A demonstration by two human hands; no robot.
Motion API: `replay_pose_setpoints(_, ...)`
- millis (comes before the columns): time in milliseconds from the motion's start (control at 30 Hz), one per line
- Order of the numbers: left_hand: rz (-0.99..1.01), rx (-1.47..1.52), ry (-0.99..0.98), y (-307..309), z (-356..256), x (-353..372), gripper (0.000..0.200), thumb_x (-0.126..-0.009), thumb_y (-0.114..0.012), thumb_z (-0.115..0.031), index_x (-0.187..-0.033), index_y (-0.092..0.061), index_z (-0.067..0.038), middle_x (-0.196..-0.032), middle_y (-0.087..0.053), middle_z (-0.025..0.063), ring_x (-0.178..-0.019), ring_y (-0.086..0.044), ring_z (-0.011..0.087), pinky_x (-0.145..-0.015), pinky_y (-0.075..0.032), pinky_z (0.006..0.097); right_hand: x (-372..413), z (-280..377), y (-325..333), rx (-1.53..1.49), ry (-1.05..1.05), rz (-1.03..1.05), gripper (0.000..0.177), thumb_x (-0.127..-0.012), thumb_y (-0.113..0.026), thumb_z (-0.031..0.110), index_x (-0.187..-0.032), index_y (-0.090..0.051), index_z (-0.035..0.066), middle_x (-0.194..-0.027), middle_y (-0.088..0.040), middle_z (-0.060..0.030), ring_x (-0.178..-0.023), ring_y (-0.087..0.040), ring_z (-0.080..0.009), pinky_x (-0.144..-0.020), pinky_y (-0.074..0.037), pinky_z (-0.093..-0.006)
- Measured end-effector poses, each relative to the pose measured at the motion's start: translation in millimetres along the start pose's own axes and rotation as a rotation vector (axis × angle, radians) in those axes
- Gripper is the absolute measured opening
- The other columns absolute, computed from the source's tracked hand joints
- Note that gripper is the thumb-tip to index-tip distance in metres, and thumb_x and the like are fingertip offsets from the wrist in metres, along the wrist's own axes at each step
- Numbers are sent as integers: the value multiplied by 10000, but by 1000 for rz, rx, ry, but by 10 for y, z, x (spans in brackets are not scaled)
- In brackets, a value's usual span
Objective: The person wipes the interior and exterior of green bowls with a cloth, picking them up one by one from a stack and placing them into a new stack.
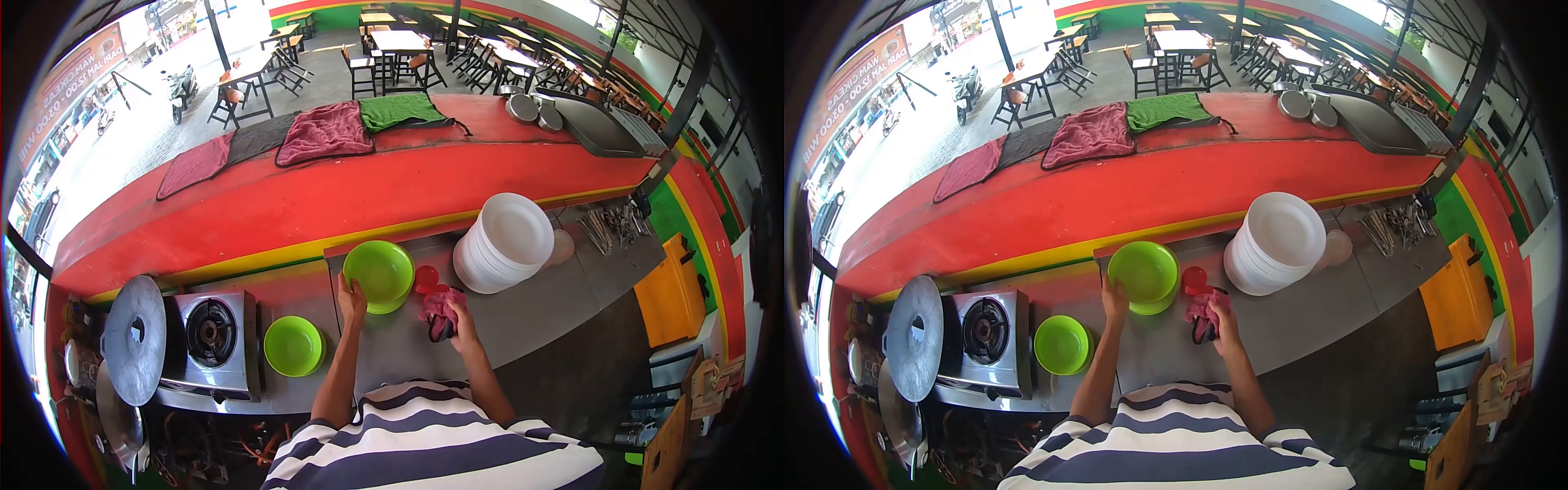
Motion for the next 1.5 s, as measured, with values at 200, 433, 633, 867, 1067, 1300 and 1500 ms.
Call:
replay_pose_setpoints(200,-262,-466,-220,112,-606,22,454,-1077,-417,-252,-1495,-414,-72,-1468,-501,239,-1413,-415,413,-1135,-368,478,-14,401,53,-68,113,-108,602,-1036,-532,423,-1538,-309,175,-1315,-540,-95,-1166,-587,-236,-982,-511,-410)
replay_pose_setpoints(433,-234,3,-242,262,-1379,212,446,-1099,-387,-286,-1443,-478,-19,-1413,-555,234,-1326,-534,353,-1079,-431,425,-211,864,-385,148,420,-50,657,-1051,-494,444,-1557,-268,92,-1430,-459,-105,-1304,-487,-206,-1128,-368,-394)
replay_pose_setpoints(633,62,124,-57,-71,-1693,655,479,-1108,-374,-348,-1421,-508,-11,-1298,-636,191,-1239,-578,241,-1031,-454,369,-33,902,-1449,1004,855,410,729,-982,-557,90,-1576,-150,-24,-1583,-262,-241,-1477,-287,-376,-1206,-247,-446)
replay_pose_setpoints(867,-128,139,-137,-43,-1836,988,503,-1109,-378,-363,-1398,-515,25,-1268,-636,164,-1207,-575,229,-1050,-428,350,300,289,-1543,1112,693,897,768,-902,-581,30,-1571,-203,8,-1542,-311,-288,-1450,-310,-435,-1188,-274,-476)
replay_pose_setpoints(1067,-204,115,-83,70,-1801,1111,462,-1110,-394,-319,-1357,-546,40,-1222,-660,148,-1141,-592,188,-1000,-454,323,446,570,-1366,1146,344,1109,483,-854,-676,123,-1321,-573,54,-1242,-608,-189,-1149,-591,-374,-1023,-453,-470)
replay_pose_setpoints(1300,-136,-27,-11,-143,-1944,1199,360,-1094,-433,-222,-1347,-574,-7,-1074,-721,160,-1021,-631,149,-913,-498,328,148,829,-1125,1415,847,774,544,-771,-727,129,-1297,-596,79,-1226,-580,-140,-1076,-587,-366,-977,-488,-455)
replay_pose_setpoints(1500,-168,-36,-43,-296,-2007,1252,366,-1087,-450,-241,-1322,-602,-5,-1099,-718,170,-1038,-638,160,-918,-499,329,380,681,-974,1381,617,688,494,-821,-695,137,-1288,-575,35,-1174,-590,-191,-1034,-599,-362,-939,-499,-466)
Point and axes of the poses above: each hand's wrist, its own x-axis away from the middle knuckle, its own y-axis out of the back of the hand, z = x × y, the point moved 6 cm from there along -x, towards the middle knuckle
